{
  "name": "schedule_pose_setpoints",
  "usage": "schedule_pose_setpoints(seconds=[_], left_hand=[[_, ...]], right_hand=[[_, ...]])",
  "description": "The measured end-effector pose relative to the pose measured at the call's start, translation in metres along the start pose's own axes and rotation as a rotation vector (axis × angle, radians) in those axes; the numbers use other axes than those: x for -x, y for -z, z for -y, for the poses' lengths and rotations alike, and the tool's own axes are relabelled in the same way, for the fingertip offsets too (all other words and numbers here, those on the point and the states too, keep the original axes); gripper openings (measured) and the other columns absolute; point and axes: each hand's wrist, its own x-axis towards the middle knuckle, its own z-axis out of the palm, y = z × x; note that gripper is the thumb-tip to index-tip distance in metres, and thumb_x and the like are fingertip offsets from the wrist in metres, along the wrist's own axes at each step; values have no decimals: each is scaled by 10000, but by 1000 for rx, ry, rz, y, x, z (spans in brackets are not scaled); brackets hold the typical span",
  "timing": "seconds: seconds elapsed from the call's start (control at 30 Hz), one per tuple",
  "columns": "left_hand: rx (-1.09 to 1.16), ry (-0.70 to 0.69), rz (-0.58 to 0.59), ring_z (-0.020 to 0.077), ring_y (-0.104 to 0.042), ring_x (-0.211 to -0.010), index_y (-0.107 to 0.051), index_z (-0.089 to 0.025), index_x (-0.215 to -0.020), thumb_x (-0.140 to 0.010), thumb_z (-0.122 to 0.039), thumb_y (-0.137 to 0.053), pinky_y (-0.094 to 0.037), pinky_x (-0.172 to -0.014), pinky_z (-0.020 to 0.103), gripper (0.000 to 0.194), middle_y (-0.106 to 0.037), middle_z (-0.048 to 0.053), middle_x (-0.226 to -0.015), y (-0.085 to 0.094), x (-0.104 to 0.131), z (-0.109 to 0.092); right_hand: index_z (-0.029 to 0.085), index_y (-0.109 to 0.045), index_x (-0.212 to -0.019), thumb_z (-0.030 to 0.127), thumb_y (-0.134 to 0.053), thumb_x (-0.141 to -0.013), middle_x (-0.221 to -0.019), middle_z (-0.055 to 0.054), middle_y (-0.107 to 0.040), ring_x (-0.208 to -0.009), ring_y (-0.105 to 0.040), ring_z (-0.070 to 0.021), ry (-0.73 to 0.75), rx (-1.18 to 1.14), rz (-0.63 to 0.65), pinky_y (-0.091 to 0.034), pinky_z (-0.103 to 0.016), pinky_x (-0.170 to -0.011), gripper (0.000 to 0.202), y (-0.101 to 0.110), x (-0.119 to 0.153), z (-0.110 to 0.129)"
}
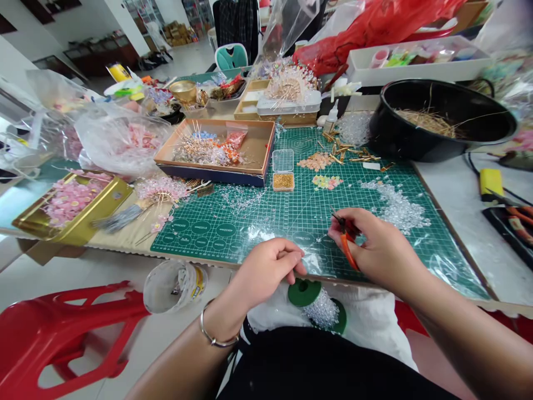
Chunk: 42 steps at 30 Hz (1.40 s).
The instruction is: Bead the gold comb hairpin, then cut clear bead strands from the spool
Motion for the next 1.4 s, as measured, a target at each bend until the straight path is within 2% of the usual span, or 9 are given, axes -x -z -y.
schedule_pose_setpoints(seconds=[0.2,0.3,0.37,0.43,0.5,0.73,0.93,1.17,1.4], left_hand=[[244,57,4,56,-513,-507,-588,-126,-863,-855,-262,-545,-275,-408,164,143,-673,46,-750,3,-6,-3],[369,39,-25,51,-512,-510,-588,-124,-886,-861,-269,-556,-274,-410,155,150,-671,53,-766,5,-9,-2],[409,11,-42,48,-512,-520,-589,-126,-892,-866,-272,-558,-285,-419,148,151,-671,55,-776,4,-12,-1],[418,-14,-59,49,-512,-526,-591,-133,-899,-871,-279,-556,-303,-431,145,152,-671,52,-776,3,-14,1],[388,-33,-77,54,-519,-539,-598,-144,-912,-877,-293,-551,-331,-448,149,160,-673,49,-782,1,-15,2],[283,-95,-196,61,-532,-566,-618,-167,-889,-885,-319,-551,-397,-512,172,166,-677,28,-778,3,-10,6],[399,-175,-311,50,-498,-534,-622,-162,-889,-878,-306,-566,-291,-425,147,155,-660,18,-752,10,-8,8],[355,-215,-373,56,-511,-534,-610,-160,-863,-887,-302,-551,-351,-457,164,156,-663,21,-742,15,-9,15],[378,-241,-482,66,-512,-528,-594,-148,-819,-857,-277,-568,-326,-432,166,137,-640,19,-698,38,-12,13]], right_hand=[[217,-538,-1086,401,-549,-840,-924,-51,-670,-801,-639,-190,-44,39,-52,-500,-283,-600,307,10,-2,8],[222,-548,-1006,507,-552,-820,-812,-31,-659,-590,-597,-143,-53,96,-138,-434,-232,-442,341,21,13,24],[227,-540,-942,547,-509,-836,-695,-1,-633,-462,-521,-111,-21,94,28,-391,-226,-411,338,22,24,34],[228,-515,-864,548,-429,-879,-612,17,-595,-443,-499,-112,2,112,285,-356,-233,-426,332,15,30,40],[227,-468,-803,537,-361,-909,-585,22,-566,-458,-495,-120,-9,174,418,-312,-239,-440,345,4,30,41],[241,-405,-805,427,-369,-918,-558,40,-541,-434,-482,-147,68,391,421,-176,-245,-444,220,-13,14,45],[240,-392,-803,386,-400,-910,-544,40,-544,-446,-519,-169,150,453,405,-148,-255,-450,181,-15,6,57],[234,-420,-801,394,-350,-927,-580,21,-573,-466,-521,-179,160,482,416,-153,-250,-443,216,-22,-17,71],[231,-510,-829,388,-357,-921,-603,0,-590,-498,-529,-172,222,529,442,-155,-256,-442,238,-27,-53,99]])
